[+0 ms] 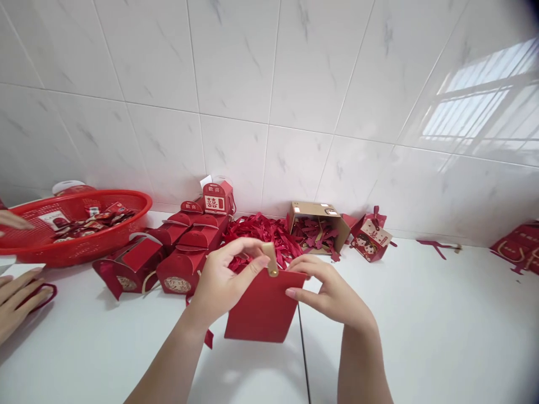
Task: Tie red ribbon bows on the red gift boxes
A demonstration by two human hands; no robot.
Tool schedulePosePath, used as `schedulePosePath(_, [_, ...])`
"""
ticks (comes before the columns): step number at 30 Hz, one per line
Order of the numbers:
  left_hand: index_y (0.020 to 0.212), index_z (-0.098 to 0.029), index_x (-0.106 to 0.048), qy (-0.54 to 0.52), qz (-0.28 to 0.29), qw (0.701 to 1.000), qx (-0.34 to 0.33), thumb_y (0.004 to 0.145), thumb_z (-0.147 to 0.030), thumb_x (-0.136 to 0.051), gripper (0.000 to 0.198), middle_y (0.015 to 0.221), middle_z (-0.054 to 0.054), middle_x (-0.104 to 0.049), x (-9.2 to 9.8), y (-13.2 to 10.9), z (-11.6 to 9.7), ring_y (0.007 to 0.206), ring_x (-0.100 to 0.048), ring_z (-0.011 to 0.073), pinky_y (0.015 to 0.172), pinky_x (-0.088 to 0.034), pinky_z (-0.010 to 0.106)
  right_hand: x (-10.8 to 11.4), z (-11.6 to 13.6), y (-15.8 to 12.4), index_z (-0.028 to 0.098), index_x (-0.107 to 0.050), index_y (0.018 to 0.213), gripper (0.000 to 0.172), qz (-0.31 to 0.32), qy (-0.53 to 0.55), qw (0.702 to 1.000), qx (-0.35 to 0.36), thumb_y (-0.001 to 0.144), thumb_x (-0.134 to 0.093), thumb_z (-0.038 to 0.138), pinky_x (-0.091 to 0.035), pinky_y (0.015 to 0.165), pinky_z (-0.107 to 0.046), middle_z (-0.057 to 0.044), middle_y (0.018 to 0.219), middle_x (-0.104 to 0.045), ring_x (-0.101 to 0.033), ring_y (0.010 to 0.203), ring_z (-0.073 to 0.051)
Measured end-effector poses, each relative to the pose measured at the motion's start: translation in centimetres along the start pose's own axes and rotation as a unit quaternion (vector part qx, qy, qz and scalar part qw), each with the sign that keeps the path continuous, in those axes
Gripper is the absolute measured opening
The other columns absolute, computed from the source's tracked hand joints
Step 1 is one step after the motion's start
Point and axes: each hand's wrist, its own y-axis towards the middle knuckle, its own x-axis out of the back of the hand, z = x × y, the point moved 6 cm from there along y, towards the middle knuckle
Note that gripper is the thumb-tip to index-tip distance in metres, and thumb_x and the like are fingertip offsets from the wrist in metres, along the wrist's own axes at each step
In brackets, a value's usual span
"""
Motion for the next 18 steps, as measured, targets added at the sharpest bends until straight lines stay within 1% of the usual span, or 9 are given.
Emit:
schedulePosePath(3, [0.105, -0.021, -0.063, -0.01, -0.045, 0.999, 0.005, 0.084, -0.036, -0.062, 0.025, 0.092, 0.003, -0.068, 0.9, 0.3, 0.5, 0.091, -0.064, 0.017, 0.085, -0.05, 0.028, 3.1, -3.7, -1.3, 0.022, -0.072, 0.084, 0.015, -0.047, -0.041, 0.993, -0.096, 0.075, -0.07, 0.033, -0.046, 0.067, -0.029, -0.004, 0.088, -0.068, -0.058, 0.076, -0.017])
schedulePosePath(5, [0.104, -0.021, -0.062, -0.026, -0.079, 0.997, 0.008, 0.083, -0.036, -0.063, 0.026, 0.091, 0.003, -0.068, 1.9, 0.5, 0.8, 0.091, -0.064, 0.0171, 0.086, -0.05, 0.029, 6.2, -7.4, -3.3, 0.021, -0.073, 0.081, 0.021, -0.159, -0.018, 0.965, -0.209, 0.066, -0.075, 0.035, -0.046, 0.058, -0.029, -0.004, 0.08, -0.07, -0.057, 0.063, -0.016])
schedulePosePath(6, [0.103, -0.021, -0.062, -0.034, -0.096, 0.995, 0.009, 0.082, -0.036, -0.064, 0.026, 0.091, 0.003, -0.067, 2.5, 0.6, 1.0, 0.091, -0.064, 0.017, 0.086, -0.05, 0.029, 8.0, -9.5, -4.8, 0.019, -0.073, 0.079, 0.026, -0.25, 0.003, 0.928, -0.277, 0.06, -0.078, 0.036, -0.046, 0.055, -0.029, -0.003, 0.072, -0.069, -0.058, 0.058, -0.017])
schedulePosePath(7, [0.102, -0.021, -0.062, -0.041, -0.114, 0.993, 0.01, 0.081, -0.036, -0.065, 0.026, 0.091, 0.003, -0.067, 3.0, 0.7, 1.1, 0.09, -0.064, 0.017, 0.086, -0.05, 0.029, 9.8, -11.5, -6.8, 0.017, -0.071, 0.073, 0.029, -0.373, 0.02, 0.864, -0.338, 0.053, -0.081, 0.037, -0.046, 0.051, -0.029, -0.003, 0.061, -0.067, -0.059, 0.053, -0.019])
schedulePosePath(9, [0.101, -0.02, -0.062, -0.048, -0.146, 0.988, 0.011, 0.079, -0.035, -0.067, 0.026, 0.092, 0.003, -0.067, 4.1, 0.8, 1.2, 0.09, -0.064, 0.0172, 0.087, -0.05, 0.031, 11.7, -14.3, -9.3, 0.014, -0.069, 0.078, 0.032, -0.483, 0.015, 0.795, -0.366, 0.06, -0.073, 0.04, -0.048, 0.05, -0.03, -0.003, 0.055, -0.064, -0.063, 0.056, -0.022])
schedulePosePath(10, [0.101, -0.02, -0.063, -0.049, -0.16, 0.986, 0.012, 0.078, -0.034, -0.067, 0.027, 0.093, 0.004, -0.067, 4.5, 0.8, 1.3, 0.09, -0.064, 0.0175, 0.088, -0.05, 0.031, 12.3, -15.5, -10.2, 0.014, -0.067, 0.085, 0.034, -0.525, 0.017, 0.769, -0.366, 0.065, -0.067, 0.041, -0.05, 0.051, -0.029, -0.004, 0.059, -0.065, -0.066, 0.06, -0.022])
schedulePosePath(12, [0.1, -0.02, -0.063, -0.047, -0.181, 0.982, 0.013, 0.076, -0.034, -0.069, 0.028, 0.093, 0.004, -0.068, 5.0, 0.8, 1.3, 0.089, -0.064, 0.0175, 0.088, -0.05, 0.032, 12.8, -17.3, -11.1, 0.013, -0.064, 0.097, 0.04, -0.573, 0.031, 0.74, -0.351, 0.07, -0.06, 0.041, -0.053, 0.056, -0.028, -0.005, 0.074, -0.068, -0.069, 0.067, -0.021])
schedulePosePath(14, [0.098, -0.02, -0.064, -0.045, -0.199, 0.979, 0.009, 0.074, -0.032, -0.07, 0.027, 0.091, 0.003, -0.067, 5.4, 0.7, 1.1, 0.086, -0.063, 0.0167, 0.086, -0.05, 0.031, 12.9, -18.4, -11.4, 0.012, -0.062, 0.103, 0.044, -0.594, 0.053, 0.731, -0.333, 0.07, -0.059, 0.042, -0.056, 0.062, -0.027, -0.007, 0.088, -0.068, -0.07, 0.072, -0.019])
schedulePosePath(18, [0.098, -0.021, -0.065, -0.045, -0.244, 0.969, -0.015, 0.075, -0.03, -0.069, 0.026, 0.088, 0.002, -0.066, 6.8, 0.3, 0.2, 0.084, -0.063, 0.0149, 0.084, -0.05, 0.028, 12.6, -17.6, -10.6, 0.012, -0.06, 0.11, 0.051, -0.583, 0.087, 0.752, -0.295, 0.071, -0.059, 0.045, -0.056, 0.075, -0.029, -0.01, 0.104, -0.067, -0.07, 0.084, -0.019])
